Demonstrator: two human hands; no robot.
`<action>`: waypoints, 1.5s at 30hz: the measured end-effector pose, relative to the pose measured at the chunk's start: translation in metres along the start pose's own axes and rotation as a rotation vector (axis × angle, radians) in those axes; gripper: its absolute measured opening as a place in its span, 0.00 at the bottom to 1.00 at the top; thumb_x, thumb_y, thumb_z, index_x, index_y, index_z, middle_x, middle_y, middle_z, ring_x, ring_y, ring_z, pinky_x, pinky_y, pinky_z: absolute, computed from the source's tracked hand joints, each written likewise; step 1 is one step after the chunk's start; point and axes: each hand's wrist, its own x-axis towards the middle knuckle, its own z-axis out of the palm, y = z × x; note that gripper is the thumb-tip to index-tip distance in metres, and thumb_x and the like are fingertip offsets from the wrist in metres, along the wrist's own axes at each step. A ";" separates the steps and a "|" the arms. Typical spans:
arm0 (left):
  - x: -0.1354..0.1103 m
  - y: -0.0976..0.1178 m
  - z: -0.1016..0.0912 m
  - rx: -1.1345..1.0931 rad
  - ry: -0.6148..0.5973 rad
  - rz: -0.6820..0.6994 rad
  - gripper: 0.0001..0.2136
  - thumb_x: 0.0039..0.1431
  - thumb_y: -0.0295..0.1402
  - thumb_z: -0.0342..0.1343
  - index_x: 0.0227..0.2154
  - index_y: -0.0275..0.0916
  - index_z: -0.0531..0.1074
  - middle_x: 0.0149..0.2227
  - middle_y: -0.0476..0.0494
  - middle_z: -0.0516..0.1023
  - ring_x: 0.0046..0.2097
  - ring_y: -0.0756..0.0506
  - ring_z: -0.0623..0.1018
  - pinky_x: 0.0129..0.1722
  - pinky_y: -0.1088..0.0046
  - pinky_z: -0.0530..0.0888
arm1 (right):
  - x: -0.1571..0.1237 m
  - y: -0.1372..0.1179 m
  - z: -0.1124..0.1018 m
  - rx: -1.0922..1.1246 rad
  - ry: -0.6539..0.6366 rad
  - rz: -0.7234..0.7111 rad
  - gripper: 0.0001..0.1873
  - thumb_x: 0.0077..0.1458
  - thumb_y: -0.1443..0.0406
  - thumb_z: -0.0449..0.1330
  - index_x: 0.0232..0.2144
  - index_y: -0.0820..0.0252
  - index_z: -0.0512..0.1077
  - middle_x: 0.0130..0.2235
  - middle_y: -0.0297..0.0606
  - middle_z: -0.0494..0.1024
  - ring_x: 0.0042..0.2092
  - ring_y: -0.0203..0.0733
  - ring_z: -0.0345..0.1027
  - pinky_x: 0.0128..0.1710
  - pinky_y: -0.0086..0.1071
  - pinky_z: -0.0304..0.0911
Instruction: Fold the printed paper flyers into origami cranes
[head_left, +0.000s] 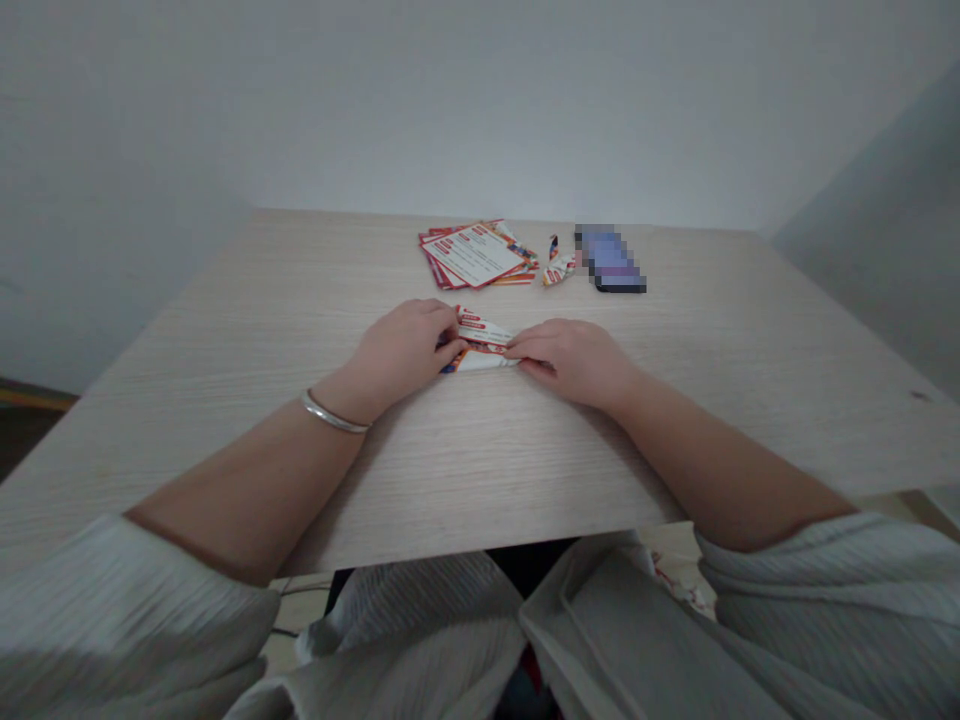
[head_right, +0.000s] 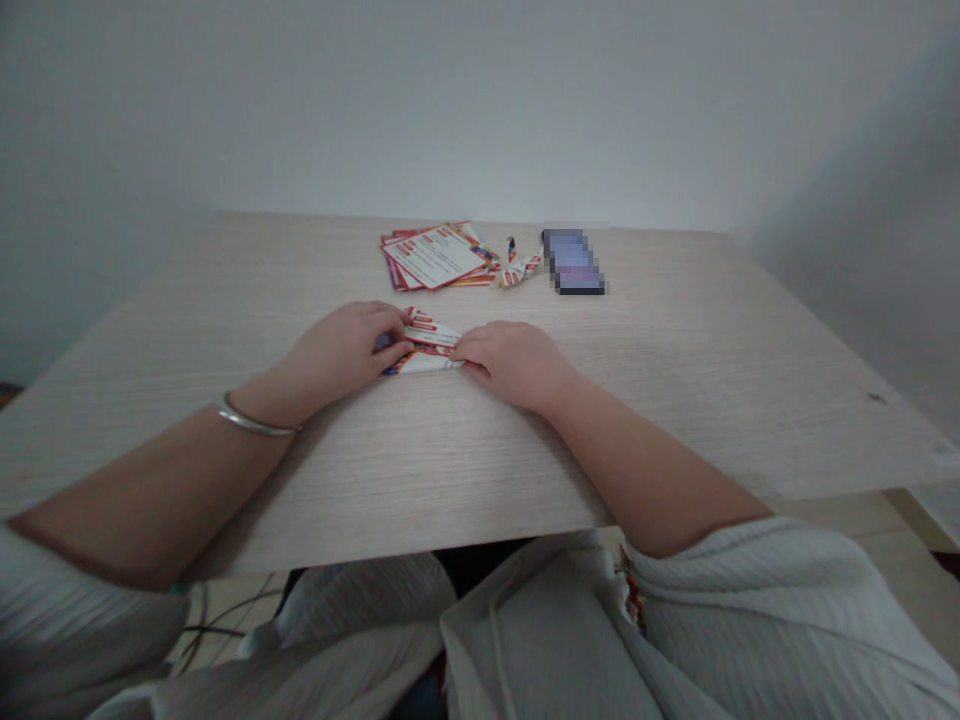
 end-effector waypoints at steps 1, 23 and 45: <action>0.000 0.000 0.000 0.010 0.003 -0.012 0.13 0.71 0.37 0.50 0.44 0.35 0.77 0.47 0.36 0.83 0.51 0.37 0.79 0.53 0.62 0.73 | 0.001 0.000 0.001 0.005 0.009 -0.008 0.16 0.68 0.68 0.57 0.51 0.58 0.83 0.54 0.43 0.85 0.55 0.48 0.78 0.56 0.40 0.68; -0.002 0.002 -0.007 -0.002 -0.012 -0.088 0.13 0.70 0.37 0.50 0.40 0.37 0.78 0.43 0.35 0.83 0.45 0.37 0.80 0.46 0.61 0.75 | 0.006 0.000 0.003 0.012 0.006 -0.014 0.16 0.68 0.69 0.56 0.49 0.65 0.83 0.52 0.49 0.85 0.53 0.51 0.76 0.57 0.44 0.67; -0.009 0.010 -0.017 0.020 -0.058 0.060 0.21 0.72 0.38 0.44 0.46 0.33 0.82 0.53 0.33 0.80 0.51 0.37 0.80 0.53 0.59 0.77 | 0.009 0.010 0.009 0.066 0.040 -0.020 0.16 0.67 0.70 0.56 0.47 0.63 0.84 0.50 0.51 0.85 0.50 0.50 0.75 0.56 0.46 0.66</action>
